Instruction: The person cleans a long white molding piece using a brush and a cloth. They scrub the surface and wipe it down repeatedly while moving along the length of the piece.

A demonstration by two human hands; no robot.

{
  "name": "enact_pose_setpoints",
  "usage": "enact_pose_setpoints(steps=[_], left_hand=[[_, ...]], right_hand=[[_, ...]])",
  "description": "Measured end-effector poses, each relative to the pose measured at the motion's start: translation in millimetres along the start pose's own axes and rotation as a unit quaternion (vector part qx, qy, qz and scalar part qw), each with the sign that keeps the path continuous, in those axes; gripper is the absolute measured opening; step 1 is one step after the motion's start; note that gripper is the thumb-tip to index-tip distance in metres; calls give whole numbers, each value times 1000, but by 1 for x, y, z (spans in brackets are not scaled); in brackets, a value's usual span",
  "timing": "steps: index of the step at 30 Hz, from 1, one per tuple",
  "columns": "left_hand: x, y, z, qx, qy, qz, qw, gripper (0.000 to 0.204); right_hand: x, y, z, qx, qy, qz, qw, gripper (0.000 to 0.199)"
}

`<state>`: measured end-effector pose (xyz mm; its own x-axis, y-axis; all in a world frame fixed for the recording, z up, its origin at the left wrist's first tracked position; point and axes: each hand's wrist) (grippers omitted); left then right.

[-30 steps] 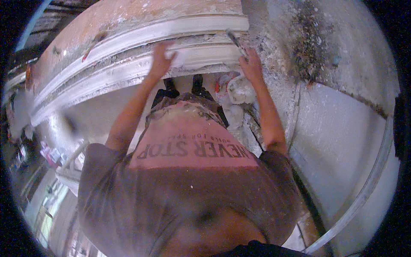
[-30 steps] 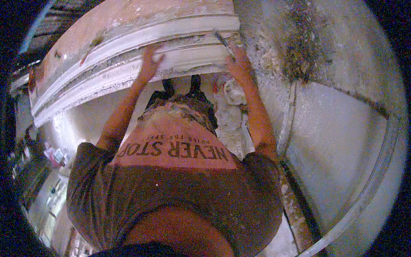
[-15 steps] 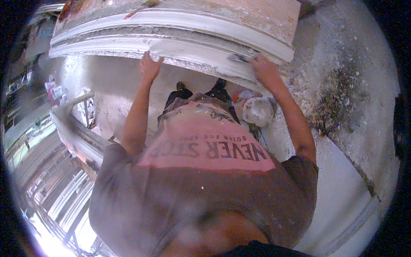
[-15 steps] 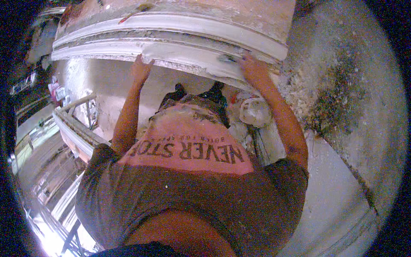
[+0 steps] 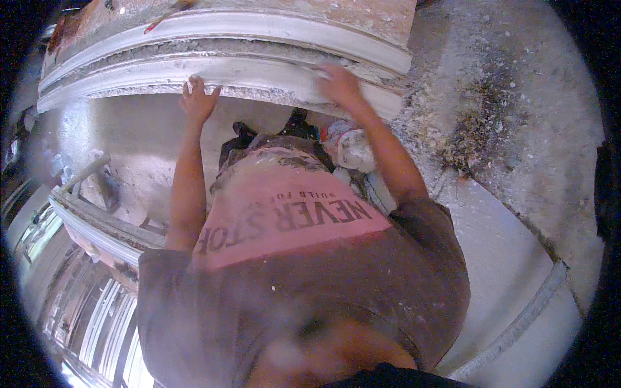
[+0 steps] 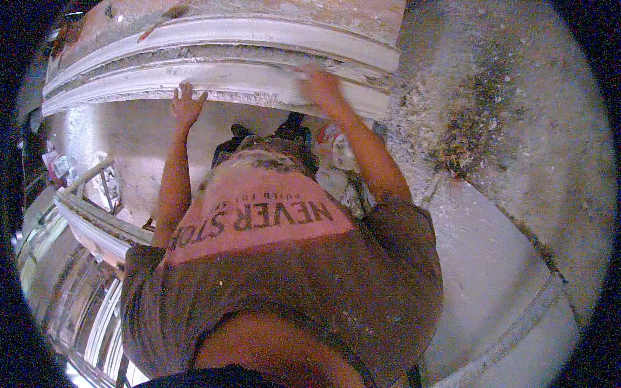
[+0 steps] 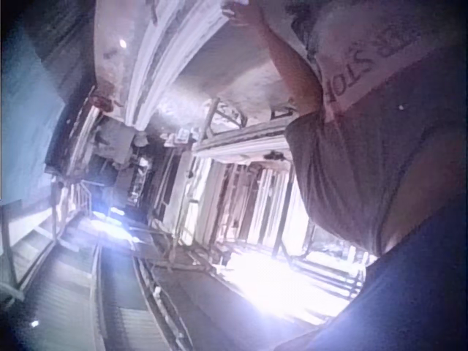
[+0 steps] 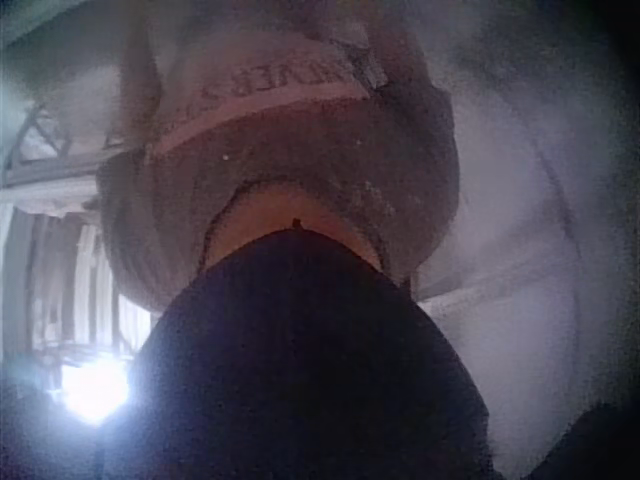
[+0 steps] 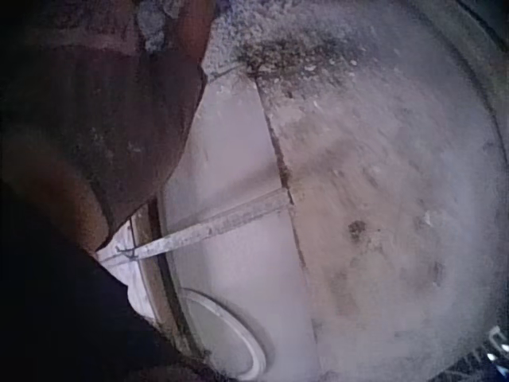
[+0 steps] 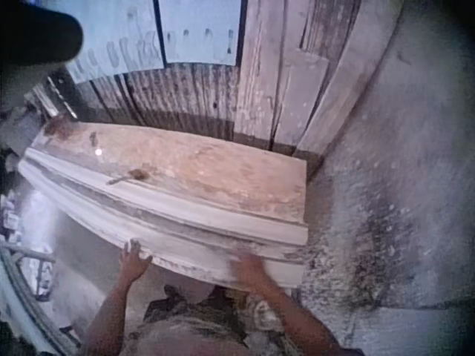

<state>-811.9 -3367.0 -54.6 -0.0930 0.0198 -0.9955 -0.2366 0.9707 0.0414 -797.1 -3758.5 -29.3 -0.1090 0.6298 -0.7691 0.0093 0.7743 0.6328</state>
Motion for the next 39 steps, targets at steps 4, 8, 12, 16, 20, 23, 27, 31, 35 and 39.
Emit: enact_pose_setpoints(steps=[4,8,12,16,20,23,27,31,35,39], left_hand=[[-15,-1,10,5,55,-10,998,91],[-14,-1,22,5,97,8,995,94],[-9,-1,19,15,74,15,997,96],[-11,3,21,27,86,15,996,95],[-8,9,23,40,92,3,995,94],[-11,12,17,40,68,-19,997,87],[-9,23,8,62,22,-48,997,77],[-14,31,8,67,17,-75,995,71],[-54,47,27,50,27,-156,986,58],[-59,93,65,26,-1,-196,980,55]], right_hand=[[-106,-155,-61,97,0,10,995,40],[-127,-155,-72,135,-16,-5,991,40],[-22,-106,-42,35,-77,1,996,43],[73,61,19,33,-37,7,999,26],[123,131,55,-65,-70,-36,995,20],[114,111,57,-50,-17,-57,997,23],[36,31,10,53,-4,-65,997,39],[8,0,-23,40,-80,-96,991,41],[44,52,-4,20,-80,-95,992,41],[127,148,51,25,-29,-100,994,41]])
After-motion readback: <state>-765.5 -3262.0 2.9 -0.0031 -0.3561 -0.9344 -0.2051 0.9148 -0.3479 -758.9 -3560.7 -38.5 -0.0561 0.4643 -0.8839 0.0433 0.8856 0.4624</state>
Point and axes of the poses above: each hand's wrist, its own z-axis towards the middle knuckle, its own x-axis out of the palm, y = z × x, and after that the axes turned 15 degrees about -y, right-handed
